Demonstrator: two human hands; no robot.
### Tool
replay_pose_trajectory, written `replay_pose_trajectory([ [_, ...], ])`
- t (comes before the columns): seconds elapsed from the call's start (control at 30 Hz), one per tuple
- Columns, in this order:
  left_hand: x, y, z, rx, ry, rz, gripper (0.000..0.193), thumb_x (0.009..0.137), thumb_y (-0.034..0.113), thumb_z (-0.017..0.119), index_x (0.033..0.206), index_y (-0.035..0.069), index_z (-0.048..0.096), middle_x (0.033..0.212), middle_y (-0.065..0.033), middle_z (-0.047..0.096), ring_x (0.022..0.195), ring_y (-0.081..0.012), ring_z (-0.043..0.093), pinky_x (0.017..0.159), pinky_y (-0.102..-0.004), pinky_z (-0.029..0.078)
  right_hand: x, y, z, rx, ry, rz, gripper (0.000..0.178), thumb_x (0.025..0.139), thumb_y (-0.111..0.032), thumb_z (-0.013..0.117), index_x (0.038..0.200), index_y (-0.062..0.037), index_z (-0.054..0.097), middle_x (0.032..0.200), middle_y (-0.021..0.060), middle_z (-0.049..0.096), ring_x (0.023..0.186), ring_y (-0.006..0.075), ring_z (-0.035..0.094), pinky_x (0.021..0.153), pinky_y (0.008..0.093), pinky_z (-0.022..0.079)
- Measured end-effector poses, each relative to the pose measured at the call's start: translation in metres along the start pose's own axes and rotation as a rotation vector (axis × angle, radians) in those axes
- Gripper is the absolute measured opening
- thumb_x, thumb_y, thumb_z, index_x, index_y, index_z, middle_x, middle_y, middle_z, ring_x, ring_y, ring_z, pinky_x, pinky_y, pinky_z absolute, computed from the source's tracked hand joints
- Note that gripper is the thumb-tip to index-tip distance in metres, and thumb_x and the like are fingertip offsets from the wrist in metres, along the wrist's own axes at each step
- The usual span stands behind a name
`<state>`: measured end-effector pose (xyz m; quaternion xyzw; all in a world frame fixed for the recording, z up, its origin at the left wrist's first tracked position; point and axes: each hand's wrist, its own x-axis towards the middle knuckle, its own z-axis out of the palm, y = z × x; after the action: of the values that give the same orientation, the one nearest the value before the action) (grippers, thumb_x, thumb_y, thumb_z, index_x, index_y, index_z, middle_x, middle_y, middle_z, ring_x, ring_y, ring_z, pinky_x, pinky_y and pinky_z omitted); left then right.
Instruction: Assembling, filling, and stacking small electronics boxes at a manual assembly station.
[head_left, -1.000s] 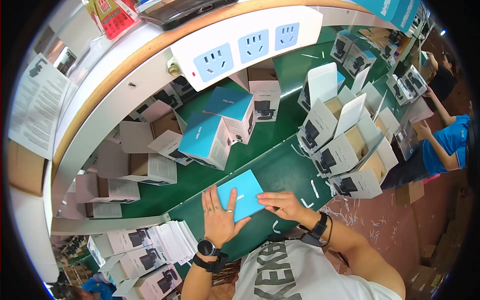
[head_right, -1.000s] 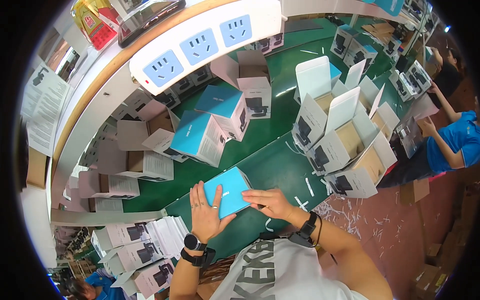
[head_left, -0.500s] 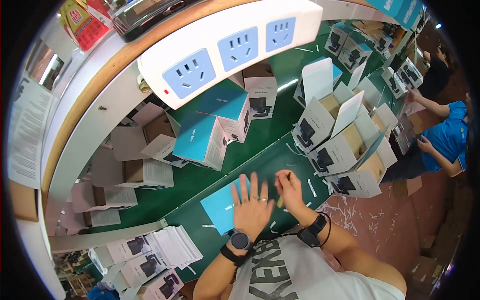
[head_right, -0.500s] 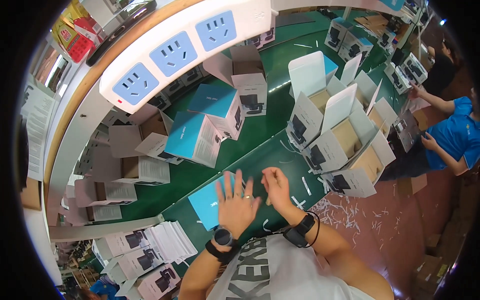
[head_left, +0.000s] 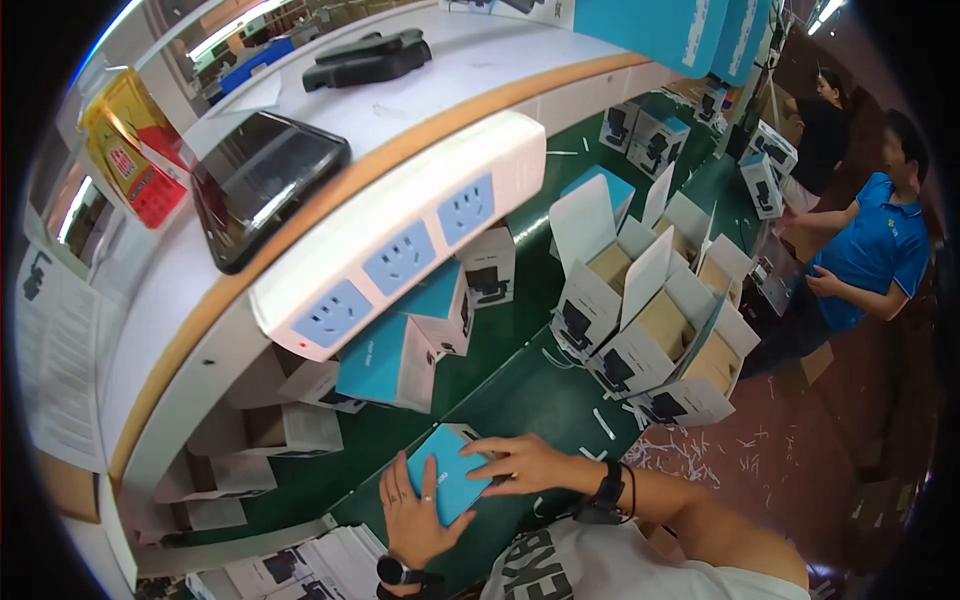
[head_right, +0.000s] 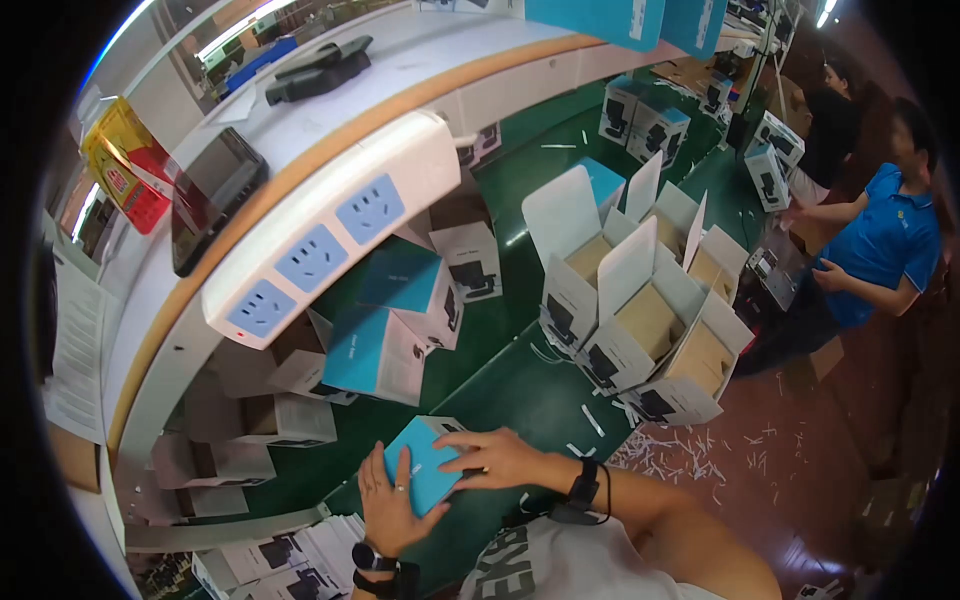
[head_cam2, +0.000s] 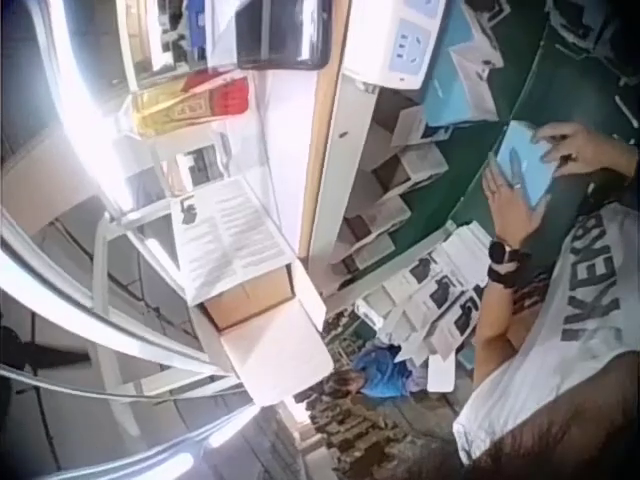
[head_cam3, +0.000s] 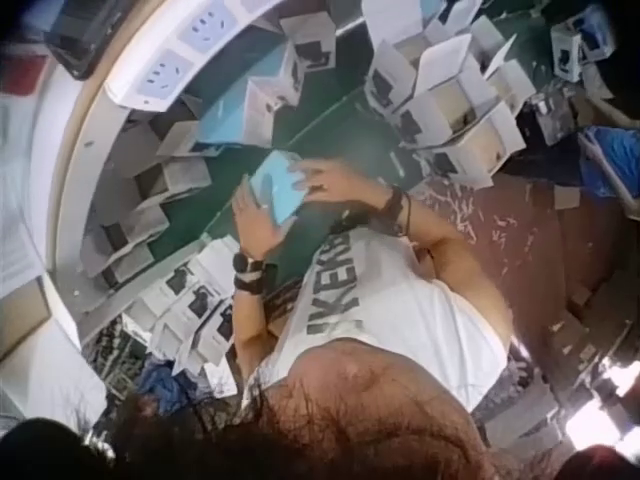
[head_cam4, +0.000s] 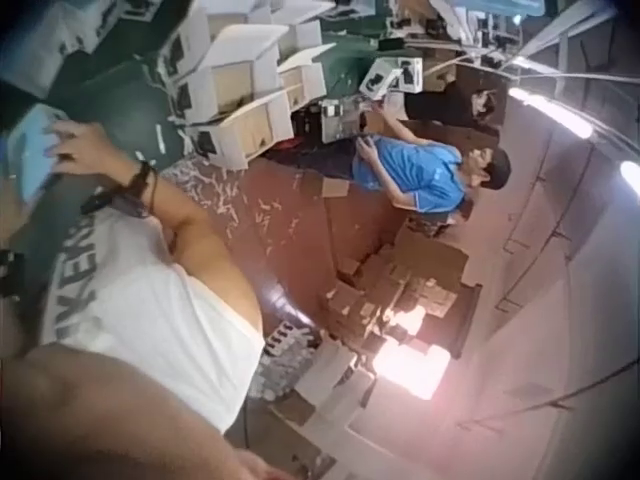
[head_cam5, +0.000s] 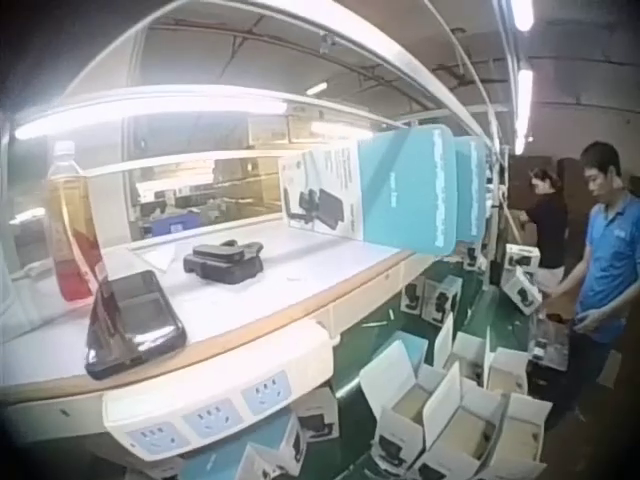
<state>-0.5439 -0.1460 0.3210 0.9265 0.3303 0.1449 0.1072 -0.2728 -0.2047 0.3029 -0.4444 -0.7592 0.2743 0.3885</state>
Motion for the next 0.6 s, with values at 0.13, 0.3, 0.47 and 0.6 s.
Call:
replay_pose_trajectory([
  [0.13, -0.018, -0.002, 0.003, 0.032, 0.062, -0.057, 0.099, 0.08, 0.066, 0.075, 0.156, 0.009, 0.046, 0.147, -0.0395, 0.041, 0.132, -0.0573, 0.044, 0.11, -0.0679, 0.034, 0.057, 0.053, -0.054, -0.102, 0.365, -0.104, 0.032, 0.085, -0.01, 0.081, 0.116, -0.0096, 0.075, 0.137, 0.0136, 0.064, 0.102, 0.0333, 0.072, 0.087, 0.0432, 0.059],
  [0.3, -0.065, -0.034, -0.023, 0.066, 0.406, -0.289, 0.098, 0.075, 0.044, 0.088, 0.157, 0.008, 0.048, 0.133, -0.0358, 0.055, 0.116, -0.0553, 0.057, 0.098, -0.0596, 0.047, 0.177, 0.078, -0.14, -0.532, 0.884, 0.447, 0.045, 0.087, -0.007, 0.064, 0.132, -0.0083, 0.064, 0.133, 0.0183, 0.064, 0.114, 0.0446, 0.066, 0.093, 0.0509, 0.057],
  [0.47, -0.088, -0.116, -0.031, 0.415, 0.617, -0.755, 0.089, 0.075, 0.063, 0.083, 0.138, 0.004, 0.061, 0.122, -0.0344, 0.059, 0.109, -0.0532, 0.059, 0.094, -0.0593, 0.049, 0.183, 0.159, -0.166, -0.863, 0.485, 0.735, 0.028, 0.093, -0.015, 0.055, 0.116, -0.0058, 0.067, 0.113, 0.021, 0.07, 0.106, 0.0408, 0.069, 0.088, 0.0525, 0.057],
  [0.6, -0.078, -0.176, -0.014, 0.463, 0.577, -1.084, 0.085, 0.079, 0.067, 0.076, 0.148, 0.022, 0.058, 0.143, -0.0385, 0.05, 0.133, -0.0531, 0.05, 0.11, -0.0606, 0.04, 0.169, 0.113, -0.161, -1.049, 0.42, 0.548, 0.021, 0.088, -0.023, 0.068, 0.103, -0.0186, 0.081, 0.092, 0.0154, 0.077, 0.087, 0.0374, 0.075, 0.075, 0.0504, 0.06],
])
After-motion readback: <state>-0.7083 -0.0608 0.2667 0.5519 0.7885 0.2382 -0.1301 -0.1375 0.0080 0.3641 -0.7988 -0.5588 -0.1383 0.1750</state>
